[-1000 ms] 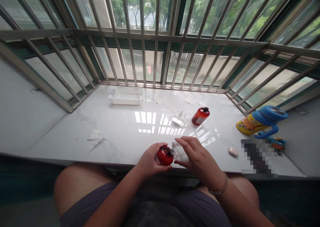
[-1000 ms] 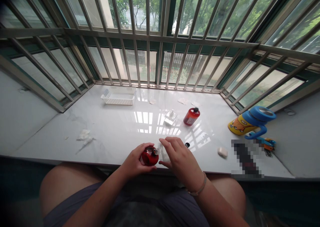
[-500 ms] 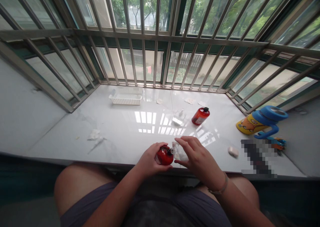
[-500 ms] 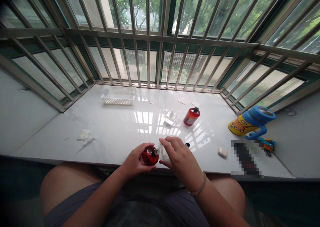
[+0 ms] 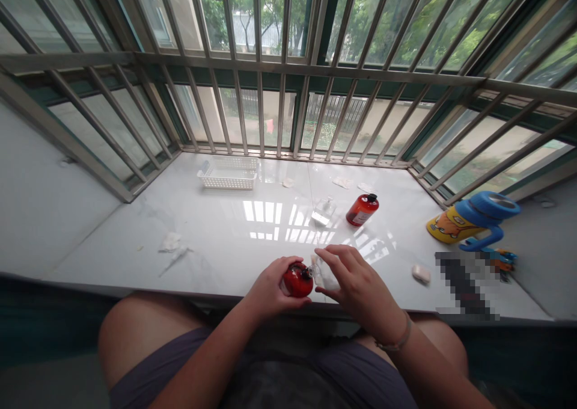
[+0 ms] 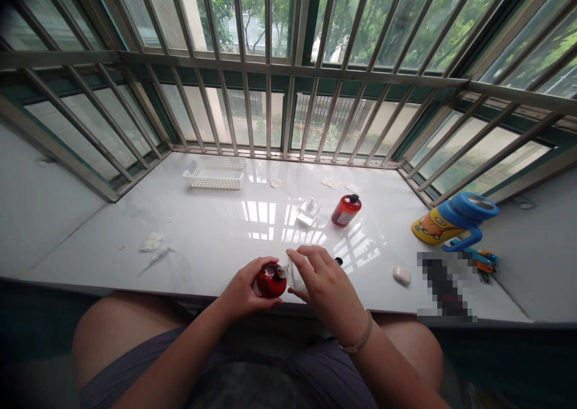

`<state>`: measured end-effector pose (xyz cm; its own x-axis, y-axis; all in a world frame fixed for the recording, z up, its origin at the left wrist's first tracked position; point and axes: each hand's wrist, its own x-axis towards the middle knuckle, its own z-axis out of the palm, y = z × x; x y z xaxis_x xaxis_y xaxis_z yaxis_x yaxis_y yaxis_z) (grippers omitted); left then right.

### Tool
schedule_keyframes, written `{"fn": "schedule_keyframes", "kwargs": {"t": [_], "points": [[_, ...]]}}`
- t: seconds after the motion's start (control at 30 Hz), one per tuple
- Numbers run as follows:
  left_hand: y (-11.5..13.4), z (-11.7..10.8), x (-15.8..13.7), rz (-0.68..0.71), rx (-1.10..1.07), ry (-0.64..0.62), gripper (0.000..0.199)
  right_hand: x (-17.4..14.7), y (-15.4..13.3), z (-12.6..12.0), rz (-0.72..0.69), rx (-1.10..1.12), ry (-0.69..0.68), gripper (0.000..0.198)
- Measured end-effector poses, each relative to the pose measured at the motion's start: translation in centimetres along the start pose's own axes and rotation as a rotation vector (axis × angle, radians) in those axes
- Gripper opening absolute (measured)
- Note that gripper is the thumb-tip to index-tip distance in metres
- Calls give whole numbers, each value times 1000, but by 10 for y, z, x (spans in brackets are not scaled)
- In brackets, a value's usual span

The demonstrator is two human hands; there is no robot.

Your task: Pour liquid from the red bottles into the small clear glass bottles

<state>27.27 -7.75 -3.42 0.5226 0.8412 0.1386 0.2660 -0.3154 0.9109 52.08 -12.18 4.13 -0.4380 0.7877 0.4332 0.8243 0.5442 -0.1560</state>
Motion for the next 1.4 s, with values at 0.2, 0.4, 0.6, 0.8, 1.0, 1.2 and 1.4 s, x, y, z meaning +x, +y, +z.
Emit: {"fn": "schedule_keyframes", "kwargs": {"t": [0.2,0.4,0.6,0.8,1.0,1.2,1.4], "points": [[1,0,1,-6,-2,-5,85,0,-1,0,-17,-16,14,83],[1,-1,1,-15,-9,-5,84,0,0,0,-26,-19,24,80],[0,0,1,-11,-15,-2,84,-1,0,1,-32,-19,39,72],[1,-1,2,-16,-13,1,84,0,0,2,-36,-30,46,66],[2,-1,1,-12,-15,4,83,0,1,2,-44,-49,51,64],[0,-1,1,-6,-23,5,83,1,0,1,-38,-49,64,63],[0,-2,1,-12,-32,5,84,1,0,0,-47,-60,61,65]]}}
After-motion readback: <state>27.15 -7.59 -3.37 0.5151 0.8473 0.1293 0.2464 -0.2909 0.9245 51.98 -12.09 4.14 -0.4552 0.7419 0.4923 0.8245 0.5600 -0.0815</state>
